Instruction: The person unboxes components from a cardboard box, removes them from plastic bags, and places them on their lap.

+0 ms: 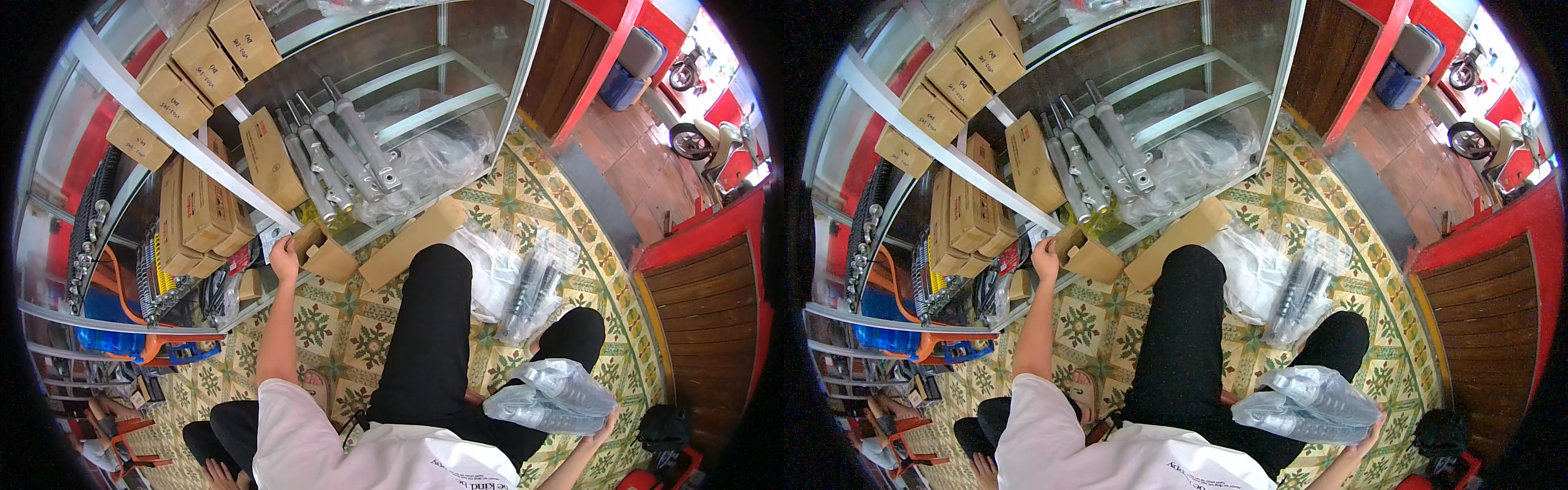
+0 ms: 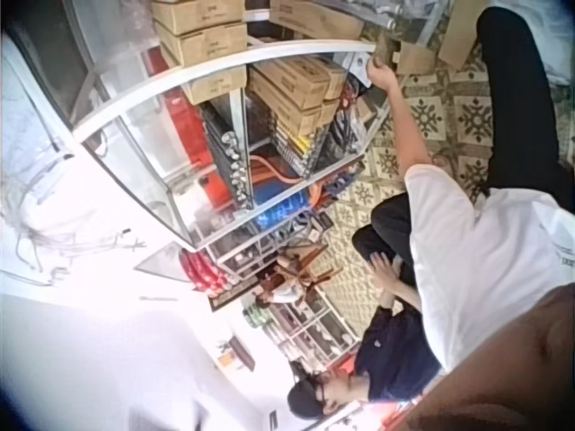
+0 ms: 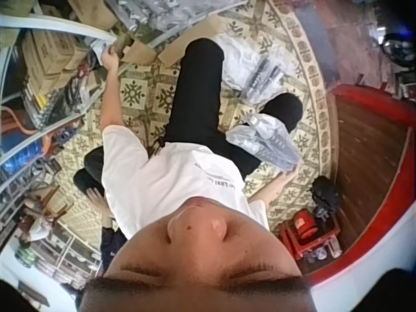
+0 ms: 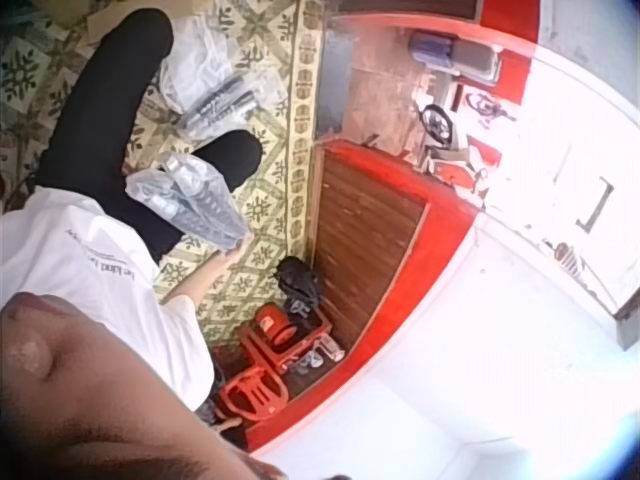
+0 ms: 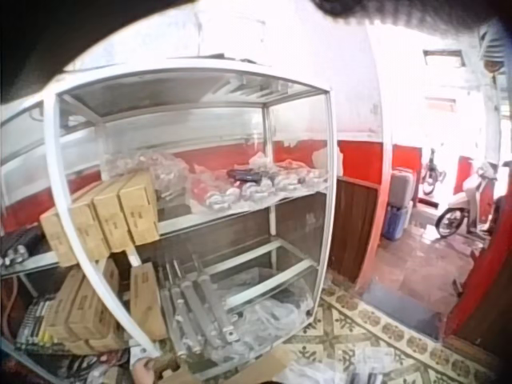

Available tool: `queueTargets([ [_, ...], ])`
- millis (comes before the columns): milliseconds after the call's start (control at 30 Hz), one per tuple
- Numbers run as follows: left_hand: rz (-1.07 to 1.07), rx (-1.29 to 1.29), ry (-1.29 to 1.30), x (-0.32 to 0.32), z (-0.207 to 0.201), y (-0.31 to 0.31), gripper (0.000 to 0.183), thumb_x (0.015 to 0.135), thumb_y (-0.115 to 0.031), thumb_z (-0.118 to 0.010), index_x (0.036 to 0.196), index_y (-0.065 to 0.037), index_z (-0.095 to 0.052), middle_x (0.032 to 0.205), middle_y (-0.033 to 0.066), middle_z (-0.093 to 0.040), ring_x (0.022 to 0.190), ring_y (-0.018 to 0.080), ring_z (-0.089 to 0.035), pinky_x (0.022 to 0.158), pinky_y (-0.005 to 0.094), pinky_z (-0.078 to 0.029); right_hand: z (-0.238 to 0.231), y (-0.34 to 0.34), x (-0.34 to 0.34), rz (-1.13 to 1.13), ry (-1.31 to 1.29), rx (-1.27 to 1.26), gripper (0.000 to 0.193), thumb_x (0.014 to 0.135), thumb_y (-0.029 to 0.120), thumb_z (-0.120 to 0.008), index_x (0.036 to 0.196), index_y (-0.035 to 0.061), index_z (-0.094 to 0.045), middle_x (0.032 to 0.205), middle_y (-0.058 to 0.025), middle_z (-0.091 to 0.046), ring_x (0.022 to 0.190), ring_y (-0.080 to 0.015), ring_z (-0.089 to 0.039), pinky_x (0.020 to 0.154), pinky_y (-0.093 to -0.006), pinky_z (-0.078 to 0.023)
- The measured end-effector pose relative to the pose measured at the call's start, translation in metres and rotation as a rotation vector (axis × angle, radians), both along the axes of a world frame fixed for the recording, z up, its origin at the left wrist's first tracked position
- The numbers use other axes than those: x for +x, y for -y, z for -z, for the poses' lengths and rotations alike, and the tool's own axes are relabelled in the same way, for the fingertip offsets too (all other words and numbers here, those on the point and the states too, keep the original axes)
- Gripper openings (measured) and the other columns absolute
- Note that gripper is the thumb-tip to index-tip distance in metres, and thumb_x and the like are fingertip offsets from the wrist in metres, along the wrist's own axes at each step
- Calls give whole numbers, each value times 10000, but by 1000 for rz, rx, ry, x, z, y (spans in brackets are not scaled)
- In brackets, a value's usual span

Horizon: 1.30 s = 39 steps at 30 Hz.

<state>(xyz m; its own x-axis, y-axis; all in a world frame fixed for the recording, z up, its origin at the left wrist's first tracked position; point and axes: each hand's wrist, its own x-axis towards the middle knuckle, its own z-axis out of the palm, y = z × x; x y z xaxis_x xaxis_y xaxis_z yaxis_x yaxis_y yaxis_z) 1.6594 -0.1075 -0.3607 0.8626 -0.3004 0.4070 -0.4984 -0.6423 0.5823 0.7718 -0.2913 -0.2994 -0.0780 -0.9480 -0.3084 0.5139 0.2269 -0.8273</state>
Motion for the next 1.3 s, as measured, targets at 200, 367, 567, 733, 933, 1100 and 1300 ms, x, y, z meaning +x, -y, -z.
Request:
queueTargets([
  [200,26,13,32,8,1,-1,161,828,-49,-653,974,12,-685,881,168,-664,819,352,-653,760,398,-508,8,0,-11,-19,-10,-2,513,918,258,-581,1367,38,-468,1339,-102,-534,1227,-261,-504,1071,-422,-374],
  [367,-86,48,-43,-4,-5,3,457,745,-22,-675,1187,-27,-561,1103,180,-584,1040,368,-576,886,424,-451,2,-1,-1,42,-9,29,525,916,265,-584,1376,46,-459,1340,-95,-533,1238,-260,-493,1080,-427,-362],
  [567,-266,90,151,-65,-19,23,707,675,-59,-661,1335,-64,-405,1364,219,-396,1266,409,-376,1004,527,-312,4,-2,-6,21,-25,21,544,915,292,-592,1386,57,-452,1344,-93,-528,1235,-263,-495,1077,-428,-365],
  [733,77,178,434,-138,3,41,680,705,-116,-653,1343,-74,-420,1432,217,-329,1275,404,-343,1017,528,-255,5,-1,-8,9,-7,73,517,914,308,-598,1358,70,-480,1316,-92,-544,1201,-254,-517,1040,-424,-406],
  [933,331,389,149,-178,56,119,542,754,-124,-637,1278,-93,-502,1367,174,-393,1224,362,-391,992,507,-283,7,2,-19,78,-22,101,461,901,246,-598,1317,87,-480,1295,-95,-558,1198,-257,-522,1048,-439,-400],
  [1100,393,557,-70,-143,139,75,351,761,-110,-637,1111,-100,-616,1111,106,-539,1099,298,-481,918,483,-359,-20,-1,-2,45,-91,107,467,914,287,-596,1324,87,-498,1286,-89,-564,1201,-246,-516,1049,-426,-396],
  [1300,789,503,113,-84,115,33,65,763,-103,-623,808,-71,-657,878,74,-574,934,293,-549,825,430,-440,-15,-4,-8,106,-75,151,478,929,296,-579,1346,78,-498,1318,-84,-551,1217,-243,-509,1069,-408,-374],
])
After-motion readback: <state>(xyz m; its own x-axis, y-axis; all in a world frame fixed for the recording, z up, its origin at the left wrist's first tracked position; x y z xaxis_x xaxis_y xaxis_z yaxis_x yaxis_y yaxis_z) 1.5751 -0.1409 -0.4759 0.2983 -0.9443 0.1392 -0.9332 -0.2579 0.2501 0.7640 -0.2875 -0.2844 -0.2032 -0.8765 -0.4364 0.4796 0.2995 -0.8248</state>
